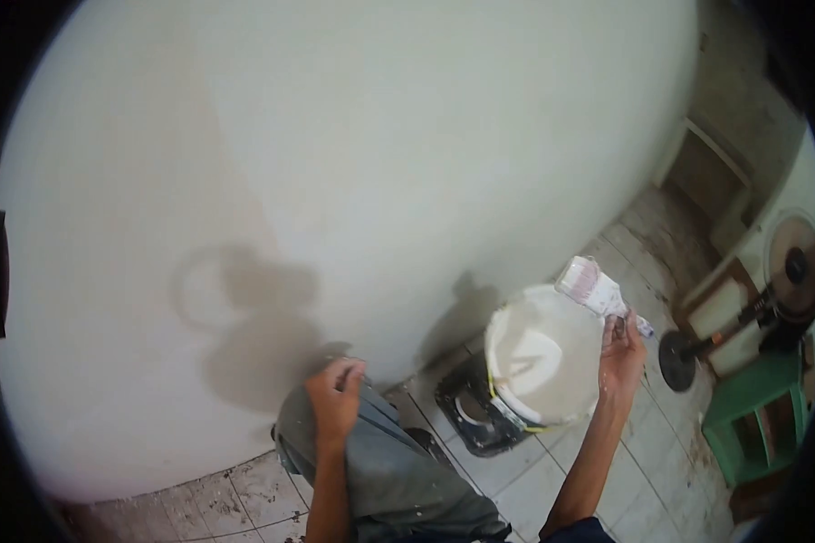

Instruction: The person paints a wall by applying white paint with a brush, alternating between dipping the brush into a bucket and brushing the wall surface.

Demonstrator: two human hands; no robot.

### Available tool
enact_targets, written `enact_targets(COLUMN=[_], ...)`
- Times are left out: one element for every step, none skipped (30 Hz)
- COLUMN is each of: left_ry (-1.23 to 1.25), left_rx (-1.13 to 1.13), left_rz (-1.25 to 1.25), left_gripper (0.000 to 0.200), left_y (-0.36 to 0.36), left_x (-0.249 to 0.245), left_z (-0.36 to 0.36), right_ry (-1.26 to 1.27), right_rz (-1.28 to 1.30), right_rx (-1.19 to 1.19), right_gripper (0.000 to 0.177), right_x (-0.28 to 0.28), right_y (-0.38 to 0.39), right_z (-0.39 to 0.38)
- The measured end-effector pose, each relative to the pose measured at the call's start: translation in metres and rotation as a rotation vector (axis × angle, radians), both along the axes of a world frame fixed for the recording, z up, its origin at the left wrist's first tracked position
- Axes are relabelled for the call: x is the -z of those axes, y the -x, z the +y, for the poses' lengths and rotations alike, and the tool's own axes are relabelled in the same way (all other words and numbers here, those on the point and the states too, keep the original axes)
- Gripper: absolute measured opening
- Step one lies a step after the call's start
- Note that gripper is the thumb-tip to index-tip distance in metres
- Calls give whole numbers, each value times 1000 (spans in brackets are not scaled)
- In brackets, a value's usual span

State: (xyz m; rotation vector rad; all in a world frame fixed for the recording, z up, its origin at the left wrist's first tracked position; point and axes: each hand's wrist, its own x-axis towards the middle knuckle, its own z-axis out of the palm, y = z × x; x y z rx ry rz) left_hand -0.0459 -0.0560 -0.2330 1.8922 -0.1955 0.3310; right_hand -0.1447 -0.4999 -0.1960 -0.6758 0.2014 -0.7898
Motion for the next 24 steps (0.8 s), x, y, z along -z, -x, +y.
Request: enact_targets(left_ry=[3,6,8,11,15,11,8,5,5,5,5,6,7,6,6,5,4,2,0,-1,-3,-4,-7,-5], left_rx=[-10,-15,-19,-19,-18,-21,-23,-24,-28,-32,-36,-38,-39,-37,-39,-39,-38,-39,-38,-38,-37,-36,-34,-38], left_rz=[14,29,19,9,-2,-2,0,2,-5,-13,-20,-25,-28,-30,-35,-37,-39,-40,-41,-41,-42,-42,-43,-42], left_gripper=[12,12,12,12,12,13,13,13,13,14,14,15,15,15,16,16,16,16,17,17,17,17,17,17], left_y=[2,2,3,3,3,4,4,5,5,5,5,5,4,4,4,4,4,4,4,4,4,4,4,4], left_x=[-2,-5,-6,-7,-8,-9,-10,-10,-8,-6,-5,-4,-5,-5,-4,-2,-2,-2,-1,-2,-2,-4,-4,-3], left_z=[-1,-2,-2,-2,-2,-2,-1,-1,-1,0,0,0,1,1,2,2,2,3,3,3,3,4,4,4], right_ry=[36,71,83,124,166,207,245,312,379,446,479,539,597,655,658,698,738,779,785,815,845,874,884,904], right_rz=[-32,-65,-94,-121,-149,-176,-222,-249,-278,-307,-375,-399,-422,-443,-464,-501,-537,-570,-602,-636,-670,-704,-727,-742], right_rx=[2,10,38,41,47,56,78,90,102,116,141,157,175,196,213,219,225,231,221,225,229,233,223,223], right_gripper=[23,24,28,29,30,31,30,30,29,29,22,19,17,14,11,11,11,11,14,13,12,11,14,14], right_x=[-14,-24,-29,-44,-60,-77,-87,-98,-110,-123,-137,-150,-163,-174,-185,-193,-199,-205,-210,-213,-215,-217,-219,-220], right_y=[-10,-21,-33,-45,-55,-64,-73,-82,-89,-98,-106,-112,-116,-119,-120,-123,-125,-127,-129,-132,-135,-138,-140,-141], right_z=[16,28,33,48,63,80,93,105,119,133,149,164,178,193,208,219,228,236,244,250,255,261,267,271])
